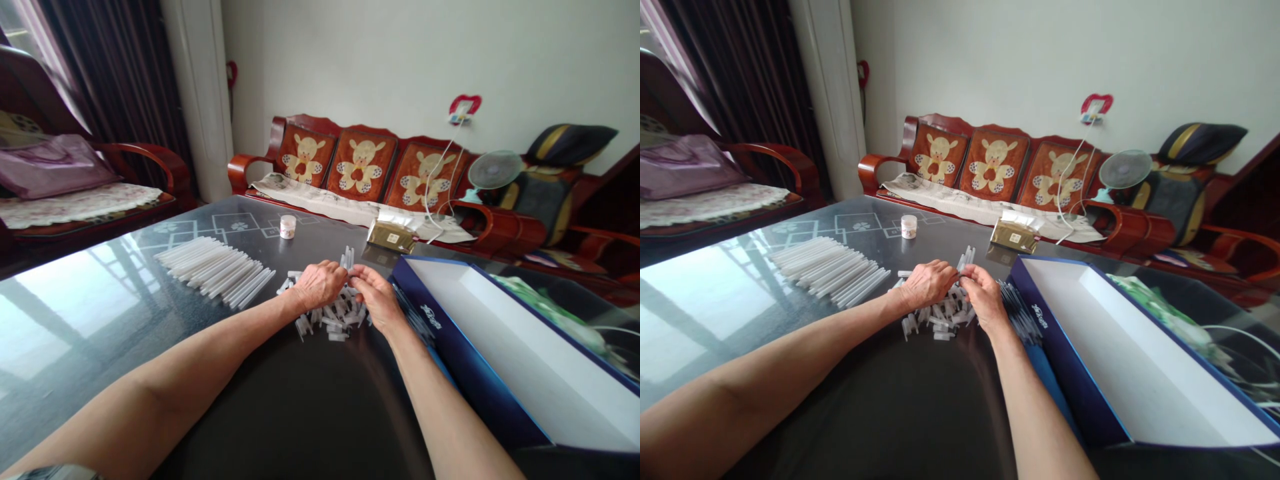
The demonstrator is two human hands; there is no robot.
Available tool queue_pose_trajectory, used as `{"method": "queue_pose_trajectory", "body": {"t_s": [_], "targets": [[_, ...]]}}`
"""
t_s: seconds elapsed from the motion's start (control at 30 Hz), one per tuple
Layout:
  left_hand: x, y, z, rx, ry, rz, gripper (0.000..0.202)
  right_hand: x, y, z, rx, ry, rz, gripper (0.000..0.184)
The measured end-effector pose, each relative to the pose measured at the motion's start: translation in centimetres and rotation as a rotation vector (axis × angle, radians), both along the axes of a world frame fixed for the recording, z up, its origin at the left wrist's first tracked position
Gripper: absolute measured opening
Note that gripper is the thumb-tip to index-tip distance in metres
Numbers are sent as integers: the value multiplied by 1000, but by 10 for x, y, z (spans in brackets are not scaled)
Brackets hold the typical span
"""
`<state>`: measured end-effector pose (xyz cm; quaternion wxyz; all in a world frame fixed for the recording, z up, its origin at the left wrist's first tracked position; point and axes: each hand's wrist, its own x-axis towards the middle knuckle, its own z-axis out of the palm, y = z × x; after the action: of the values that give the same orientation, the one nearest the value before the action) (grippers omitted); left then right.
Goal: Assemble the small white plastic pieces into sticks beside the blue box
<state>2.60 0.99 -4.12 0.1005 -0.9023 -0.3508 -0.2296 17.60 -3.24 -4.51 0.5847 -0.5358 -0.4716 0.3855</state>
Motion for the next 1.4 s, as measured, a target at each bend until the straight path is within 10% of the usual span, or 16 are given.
{"method": "queue_pose_trajectory", "body": {"t_s": [0.23, 0.53, 1.4], "targets": [[1, -2, 1, -13, 0, -4, 37, 2, 0, -3, -25, -266, -127, 44], [0, -2, 3, -30, 7, 3, 36, -1, -1, 1, -12, -23, -3, 40], [1, -1, 0, -33, 23, -7, 37, 2, 1, -6, -33, -268, -146, 43]]}}
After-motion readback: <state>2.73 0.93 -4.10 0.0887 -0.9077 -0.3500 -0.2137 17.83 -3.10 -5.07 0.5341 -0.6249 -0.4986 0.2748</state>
